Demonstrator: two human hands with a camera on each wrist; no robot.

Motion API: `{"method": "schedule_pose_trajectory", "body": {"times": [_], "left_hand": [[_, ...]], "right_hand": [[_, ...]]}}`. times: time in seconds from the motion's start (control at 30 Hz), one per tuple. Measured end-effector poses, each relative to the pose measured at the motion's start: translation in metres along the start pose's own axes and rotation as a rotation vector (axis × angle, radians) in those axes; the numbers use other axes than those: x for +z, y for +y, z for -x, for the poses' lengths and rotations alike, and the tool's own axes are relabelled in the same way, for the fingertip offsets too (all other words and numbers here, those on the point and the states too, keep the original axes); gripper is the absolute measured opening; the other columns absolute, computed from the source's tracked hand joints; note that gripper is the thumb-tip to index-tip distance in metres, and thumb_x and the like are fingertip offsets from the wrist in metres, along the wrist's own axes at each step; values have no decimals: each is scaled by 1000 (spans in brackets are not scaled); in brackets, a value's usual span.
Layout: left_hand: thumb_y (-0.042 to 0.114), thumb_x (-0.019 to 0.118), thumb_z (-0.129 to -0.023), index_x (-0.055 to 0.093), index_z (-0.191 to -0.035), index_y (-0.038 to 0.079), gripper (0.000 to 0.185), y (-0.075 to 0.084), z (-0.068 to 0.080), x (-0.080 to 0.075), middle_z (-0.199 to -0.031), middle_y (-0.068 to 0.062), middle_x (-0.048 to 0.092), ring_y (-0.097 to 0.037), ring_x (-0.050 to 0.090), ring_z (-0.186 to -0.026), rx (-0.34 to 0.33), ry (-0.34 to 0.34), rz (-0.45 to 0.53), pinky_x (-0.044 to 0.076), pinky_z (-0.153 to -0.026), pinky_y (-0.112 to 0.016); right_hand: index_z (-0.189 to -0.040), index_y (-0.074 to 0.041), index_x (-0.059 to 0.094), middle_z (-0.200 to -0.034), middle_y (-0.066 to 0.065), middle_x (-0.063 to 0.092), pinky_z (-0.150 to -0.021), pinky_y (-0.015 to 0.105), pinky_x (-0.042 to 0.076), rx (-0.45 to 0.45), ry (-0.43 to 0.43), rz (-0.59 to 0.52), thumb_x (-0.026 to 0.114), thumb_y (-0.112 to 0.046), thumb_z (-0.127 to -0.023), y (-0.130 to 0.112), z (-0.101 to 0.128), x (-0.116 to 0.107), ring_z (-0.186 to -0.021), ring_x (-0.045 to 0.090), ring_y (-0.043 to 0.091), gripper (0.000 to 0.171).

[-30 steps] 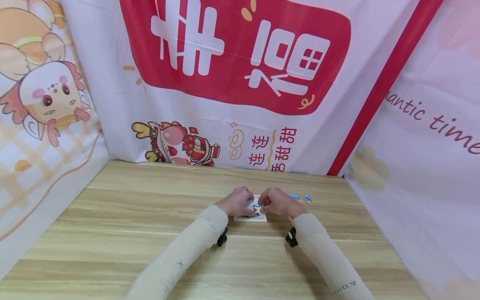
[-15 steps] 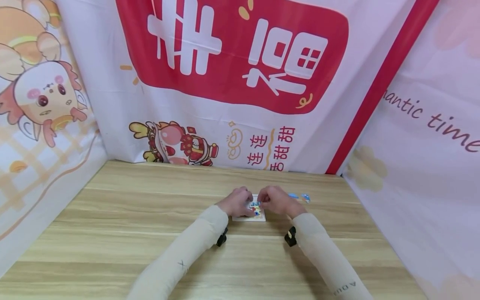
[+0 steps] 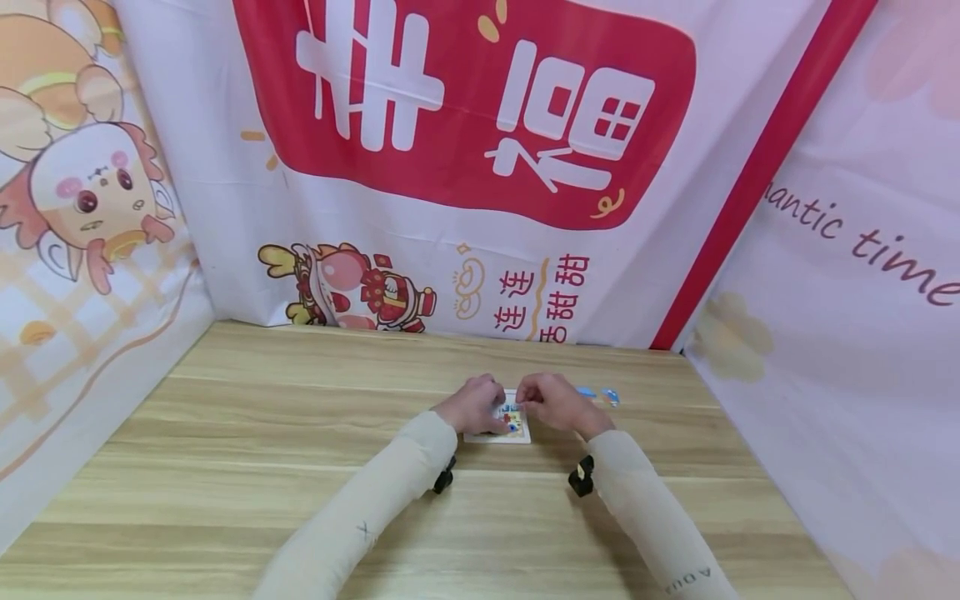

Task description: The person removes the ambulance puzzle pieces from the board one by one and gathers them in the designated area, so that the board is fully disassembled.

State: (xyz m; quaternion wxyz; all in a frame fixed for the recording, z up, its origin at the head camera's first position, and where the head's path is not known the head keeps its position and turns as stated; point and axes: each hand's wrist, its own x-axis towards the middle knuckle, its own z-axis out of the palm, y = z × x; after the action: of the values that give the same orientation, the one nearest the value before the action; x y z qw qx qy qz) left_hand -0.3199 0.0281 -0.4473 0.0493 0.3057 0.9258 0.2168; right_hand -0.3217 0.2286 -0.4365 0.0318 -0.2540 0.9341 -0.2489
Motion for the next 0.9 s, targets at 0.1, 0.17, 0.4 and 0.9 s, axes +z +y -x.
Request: {"method": "schedule_pose_trajectory", "body": {"times": [0.1,0.17,0.4,0.9], "left_hand": [[36,80,-78,67,-111,4,48,0,-1,1,-105,-7,59,-20,55,-95,5,7,-7,47,-91,-33],[36,80,-77,67,-111,4,48,0,-1,1,-106,-7,59,-21,55,-96,8,12,-8,47,-92,-34],[36,80,-78,67,-114,4,50,-2,-1,2,-109,-8,59,-23,55,-101,-9,13,-3,46,-96,-35],[35,79,-79,66,-115,4,49,-1,-1,4,-113,-9,59,-24,54,-103,-16,5,-1,46,-98,-35]], "right_hand": [[-92,-8,67,-84,2,68,-68,23,50,20,32,-53,65,-11,-91,5,2,-1,-76,59,9,4],[-93,-8,67,-86,4,68,-66,24,51,42,41,-94,64,-10,-92,10,3,-3,-74,60,11,4],[-89,-13,66,-85,0,67,-68,26,51,83,57,-90,66,-17,-92,28,15,-17,-75,60,12,4],[-102,-10,68,-95,9,69,-72,25,51,231,175,-179,63,-19,-94,89,83,-64,-83,60,13,13]]}}
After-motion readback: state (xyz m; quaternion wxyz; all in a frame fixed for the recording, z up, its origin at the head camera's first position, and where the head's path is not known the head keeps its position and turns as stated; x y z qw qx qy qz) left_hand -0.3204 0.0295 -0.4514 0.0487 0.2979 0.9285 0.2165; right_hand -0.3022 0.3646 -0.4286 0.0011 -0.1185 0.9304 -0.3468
